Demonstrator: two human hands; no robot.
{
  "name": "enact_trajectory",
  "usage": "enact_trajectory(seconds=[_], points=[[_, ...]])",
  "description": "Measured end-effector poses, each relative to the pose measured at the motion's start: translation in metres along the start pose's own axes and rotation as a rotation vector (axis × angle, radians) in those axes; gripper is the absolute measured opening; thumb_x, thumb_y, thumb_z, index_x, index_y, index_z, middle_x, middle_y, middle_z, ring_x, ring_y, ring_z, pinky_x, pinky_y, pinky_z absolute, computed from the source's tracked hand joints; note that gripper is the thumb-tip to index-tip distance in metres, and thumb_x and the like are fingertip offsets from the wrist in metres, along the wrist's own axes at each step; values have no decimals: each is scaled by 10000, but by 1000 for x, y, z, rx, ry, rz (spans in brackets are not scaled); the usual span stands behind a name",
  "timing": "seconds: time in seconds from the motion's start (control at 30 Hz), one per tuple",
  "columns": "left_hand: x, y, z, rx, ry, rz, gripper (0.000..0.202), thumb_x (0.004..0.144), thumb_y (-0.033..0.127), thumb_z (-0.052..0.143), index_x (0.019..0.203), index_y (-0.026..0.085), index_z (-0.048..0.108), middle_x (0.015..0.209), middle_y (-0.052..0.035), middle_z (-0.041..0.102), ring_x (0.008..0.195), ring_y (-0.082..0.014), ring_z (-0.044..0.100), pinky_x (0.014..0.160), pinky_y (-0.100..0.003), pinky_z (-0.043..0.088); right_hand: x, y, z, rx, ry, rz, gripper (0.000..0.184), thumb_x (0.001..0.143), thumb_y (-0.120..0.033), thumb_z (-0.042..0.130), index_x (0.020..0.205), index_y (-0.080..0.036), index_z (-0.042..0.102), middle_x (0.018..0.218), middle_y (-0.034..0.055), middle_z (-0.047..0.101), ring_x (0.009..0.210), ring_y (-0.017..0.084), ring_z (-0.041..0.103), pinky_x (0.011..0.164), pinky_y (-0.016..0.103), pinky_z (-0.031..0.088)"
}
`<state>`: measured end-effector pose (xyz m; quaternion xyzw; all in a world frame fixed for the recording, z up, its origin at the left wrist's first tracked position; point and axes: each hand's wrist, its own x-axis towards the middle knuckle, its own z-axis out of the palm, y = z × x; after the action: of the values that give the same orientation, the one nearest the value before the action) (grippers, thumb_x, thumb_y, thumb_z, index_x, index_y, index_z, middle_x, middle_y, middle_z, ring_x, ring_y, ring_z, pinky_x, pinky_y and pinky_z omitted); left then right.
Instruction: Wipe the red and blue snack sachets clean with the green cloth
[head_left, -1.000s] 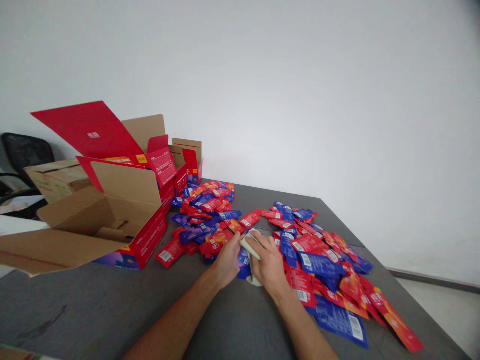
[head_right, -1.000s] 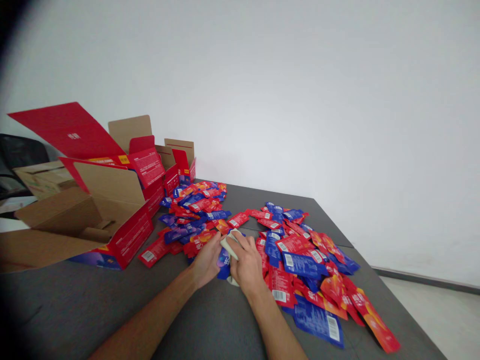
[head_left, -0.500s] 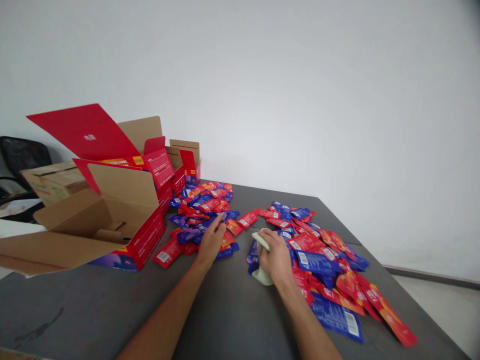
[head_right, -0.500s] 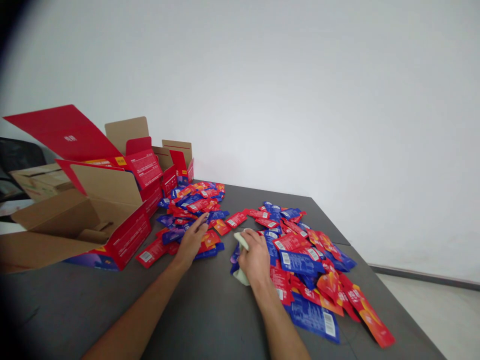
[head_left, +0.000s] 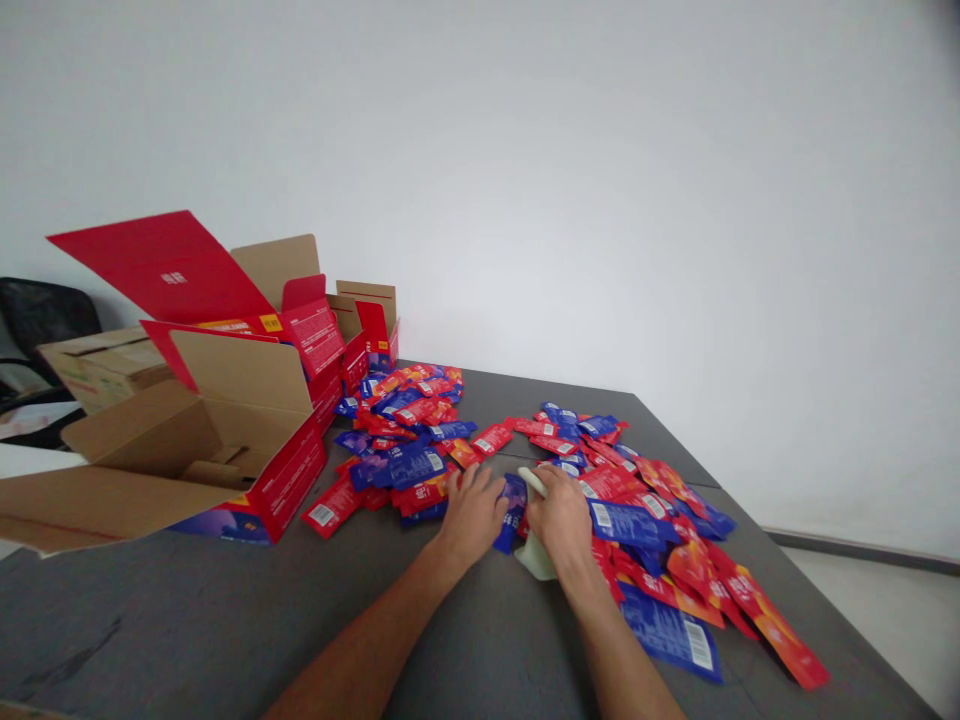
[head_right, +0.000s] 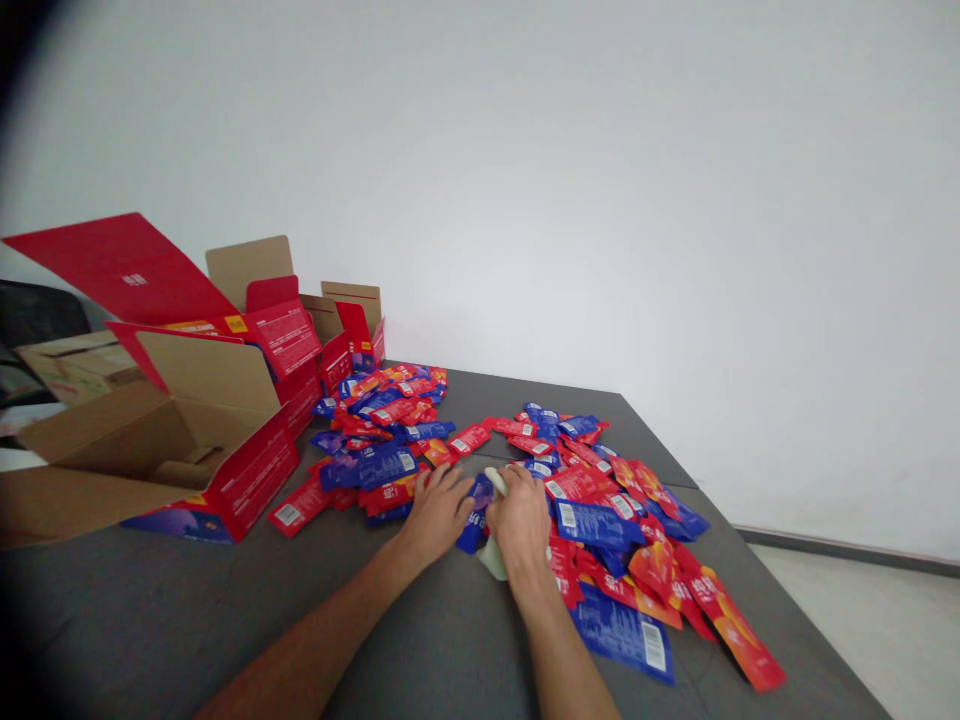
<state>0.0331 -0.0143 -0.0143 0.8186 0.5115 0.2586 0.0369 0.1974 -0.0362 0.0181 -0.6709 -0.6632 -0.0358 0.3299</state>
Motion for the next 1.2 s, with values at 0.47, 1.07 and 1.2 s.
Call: enact_trajectory(seconds=[0.47,1.07,1.2], points=[[-10,11,6,-39,-174,-51,359,837,416,600,1120,197,623,1148,-131,628,1146,-319,520,1015,-487,331,-4,-9,3,49,-55,-14,434,728,-15,514,1036,-231,730,1178,53,684,1070,205,603,971,288,410],[-4,-9,-15,-1866,-228,-411,722,525,19,622,1227,190,648,796,-22,672,662,-154,618,584,-234,427,-7,-27,7,300,140,-312,394,865,-119,510,1199,-242,679,1323,80,600,1198,248,543,1043,443,433],[0,-4,-23,-2066,-220,-469,493,758,313,638,1222,148,635,852,-75,682,752,-199,653,684,-305,519,-11,-36,8,240,76,-386,404,898,-144,520,1267,-258,641,1359,67,583,1136,255,549,976,437,464]])
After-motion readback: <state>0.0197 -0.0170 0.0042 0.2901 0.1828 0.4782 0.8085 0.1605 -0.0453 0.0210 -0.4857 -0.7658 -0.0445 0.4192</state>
